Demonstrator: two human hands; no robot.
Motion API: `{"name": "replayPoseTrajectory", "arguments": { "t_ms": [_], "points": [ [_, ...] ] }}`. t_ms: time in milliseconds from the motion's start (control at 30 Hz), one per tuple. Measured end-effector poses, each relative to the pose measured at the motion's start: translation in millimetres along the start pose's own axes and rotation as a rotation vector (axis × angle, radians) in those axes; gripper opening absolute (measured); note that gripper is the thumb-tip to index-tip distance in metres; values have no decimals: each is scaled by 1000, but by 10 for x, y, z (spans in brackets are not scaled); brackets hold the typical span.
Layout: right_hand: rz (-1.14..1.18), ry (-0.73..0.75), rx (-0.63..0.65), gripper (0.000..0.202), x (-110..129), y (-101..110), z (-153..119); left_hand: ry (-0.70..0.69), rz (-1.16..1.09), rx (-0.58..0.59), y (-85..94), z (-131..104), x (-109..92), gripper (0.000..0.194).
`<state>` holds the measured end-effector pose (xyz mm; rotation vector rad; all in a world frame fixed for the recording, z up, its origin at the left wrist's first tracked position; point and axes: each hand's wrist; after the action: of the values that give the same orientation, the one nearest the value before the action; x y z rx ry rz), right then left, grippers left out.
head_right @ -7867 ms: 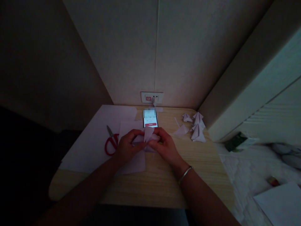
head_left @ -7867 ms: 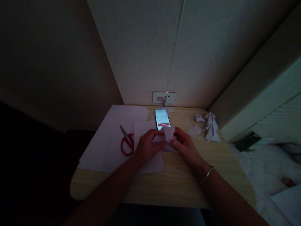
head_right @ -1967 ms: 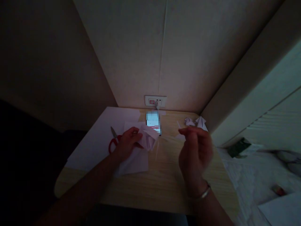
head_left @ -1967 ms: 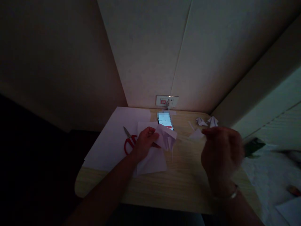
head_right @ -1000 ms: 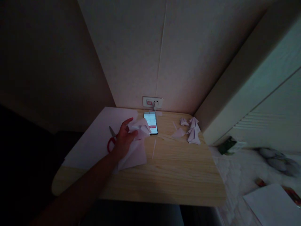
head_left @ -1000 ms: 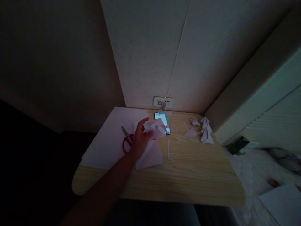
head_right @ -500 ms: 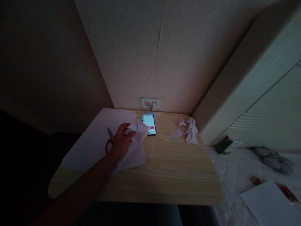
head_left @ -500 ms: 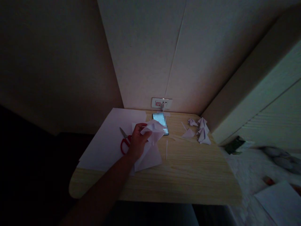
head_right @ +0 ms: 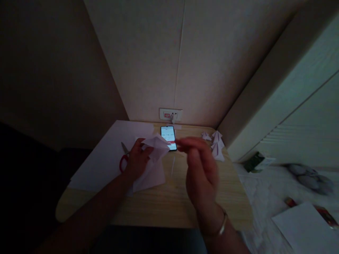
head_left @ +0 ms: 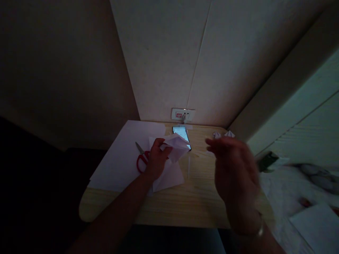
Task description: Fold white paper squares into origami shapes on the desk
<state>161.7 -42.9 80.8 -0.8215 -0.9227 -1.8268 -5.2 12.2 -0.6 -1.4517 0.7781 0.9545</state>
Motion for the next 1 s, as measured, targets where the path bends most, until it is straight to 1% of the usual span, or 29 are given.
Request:
{"name": "replayPoseTrajectory", "arguments": {
  "t_ms": [67, 100, 167, 200, 267, 300, 367, 467, 533, 633, 700, 800, 867, 1000],
  "points": [
    [89, -92, 99, 29, -108, -101, 143, -5, 23, 29, 6, -14, 0, 29],
    [130, -158, 170, 27, -173, -153, 219, 5, 42, 55, 8, -23, -2, 29],
    [167, -280, 328, 28, -297, -248, 342, 29, 92, 98, 5, -43, -6, 30],
    [186, -338, 386, 28, -349, -287, 378, 34, 115, 106, 1, -52, -5, 29],
    [208, -386, 470, 26, -428, -345, 401, 19, 139, 109, -11, -69, 8, 28],
    [213, -402, 484, 25, -457, -364, 393, 7, 143, 113, -17, -77, 19, 27],
    [203, -432, 474, 24, -506, -389, 360, -2, 135, 147, -29, -93, 45, 28],
    [125, -445, 424, 26, -575, -408, 318, 39, 127, 220, -32, -111, 76, 36],
    [97, -426, 414, 27, -623, -423, 305, 60, 138, 232, -22, -108, 85, 36],
    [201, -447, 421, 34, -687, -456, 282, 45, 169, 186, -1, -81, 89, 26],
    [279, -487, 429, 42, -718, -477, 261, -10, 171, 130, 7, -61, 86, 23],
    [312, -524, 449, 45, -741, -489, 237, -80, 139, 76, -4, -49, 66, 26],
    [331, -533, 447, 42, -737, -478, 235, -53, 113, 79, -20, -51, 46, 30],
    [374, -535, 466, 42, -709, -449, 245, 68, 66, 113, -36, -45, 23, 30]
  ]
}}
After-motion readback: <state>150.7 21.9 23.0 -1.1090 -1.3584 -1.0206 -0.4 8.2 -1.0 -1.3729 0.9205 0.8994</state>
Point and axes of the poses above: each hand's wrist, its own z-axis towards the middle knuckle, its own y-axis out of the back of the hand, x = y × z, and after that the axes turned 9 degrees about -z, right-handed
